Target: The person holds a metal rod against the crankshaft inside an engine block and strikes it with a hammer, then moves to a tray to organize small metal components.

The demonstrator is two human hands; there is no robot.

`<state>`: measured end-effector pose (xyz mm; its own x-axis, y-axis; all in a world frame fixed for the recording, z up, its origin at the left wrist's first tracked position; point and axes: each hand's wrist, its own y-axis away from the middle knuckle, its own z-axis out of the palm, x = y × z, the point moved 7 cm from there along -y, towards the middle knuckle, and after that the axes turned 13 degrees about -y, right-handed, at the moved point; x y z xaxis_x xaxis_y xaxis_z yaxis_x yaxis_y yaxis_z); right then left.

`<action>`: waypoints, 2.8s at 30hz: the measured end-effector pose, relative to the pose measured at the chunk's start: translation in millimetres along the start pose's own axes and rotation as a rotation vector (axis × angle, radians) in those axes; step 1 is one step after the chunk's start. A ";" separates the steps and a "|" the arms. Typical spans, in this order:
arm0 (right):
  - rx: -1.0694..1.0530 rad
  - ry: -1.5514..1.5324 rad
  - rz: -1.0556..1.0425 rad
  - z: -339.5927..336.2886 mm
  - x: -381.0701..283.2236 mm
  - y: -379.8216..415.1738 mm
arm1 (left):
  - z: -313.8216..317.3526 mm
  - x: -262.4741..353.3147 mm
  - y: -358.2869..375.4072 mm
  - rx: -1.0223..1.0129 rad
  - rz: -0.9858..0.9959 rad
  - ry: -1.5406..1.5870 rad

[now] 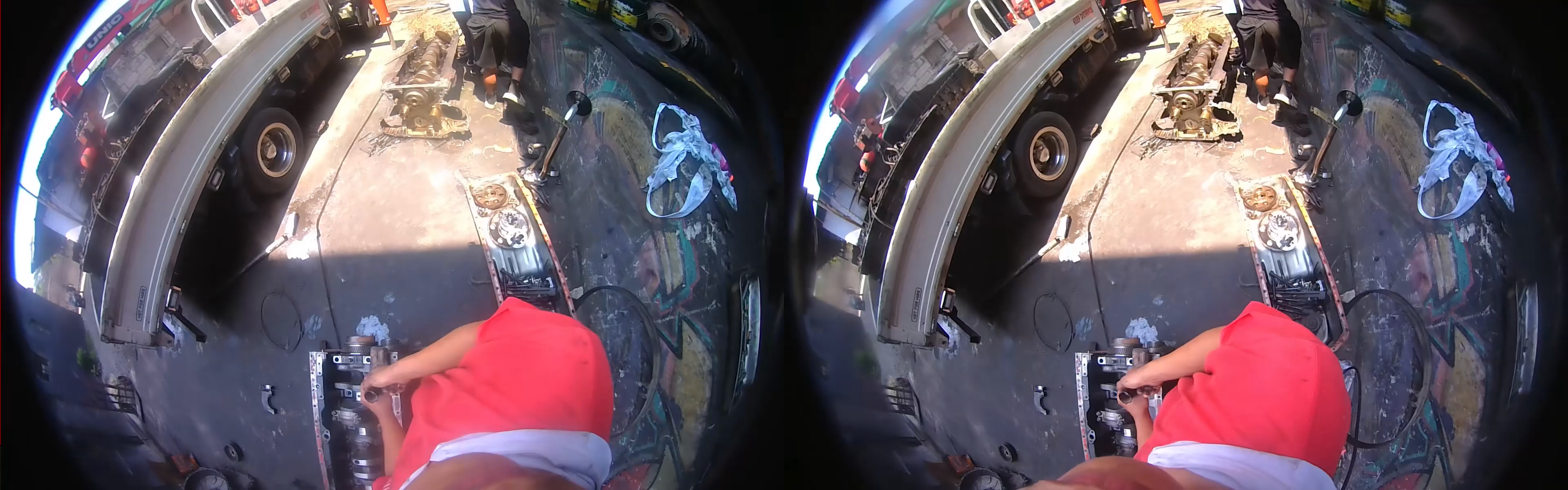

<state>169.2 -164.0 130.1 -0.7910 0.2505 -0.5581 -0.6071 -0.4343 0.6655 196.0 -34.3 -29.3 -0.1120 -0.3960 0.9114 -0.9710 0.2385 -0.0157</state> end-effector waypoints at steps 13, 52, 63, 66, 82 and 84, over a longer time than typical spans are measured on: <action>1.099 0.184 -0.137 -342.2 126.5 207.6 | -6.8 71.3 5.8 0.347 0.020 -0.190; 1.295 -0.152 0.179 -380.6 302.1 282.2 | 2.0 83.3 19.9 0.186 -0.023 -0.284; 1.338 -0.135 0.165 -394.2 316.5 274.8 | 3.5 83.6 20.7 0.188 -0.008 -0.259; 1.319 -0.157 0.156 -384.7 305.6 282.7 | 3.0 86.5 20.8 0.204 -0.005 -0.283; 1.274 -0.136 0.190 -389.5 295.9 276.1 | 3.9 102.8 23.4 0.196 0.023 -0.299; 1.295 -0.143 0.195 -382.2 290.8 283.9 | 3.0 95.9 21.7 0.204 0.032 -0.284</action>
<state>-204.3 -545.1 -32.7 -0.8256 0.4020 -0.3960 -0.0520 0.6446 0.7627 163.6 -69.8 56.5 -0.1695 -0.6288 0.7588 -0.9850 0.0840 -0.1505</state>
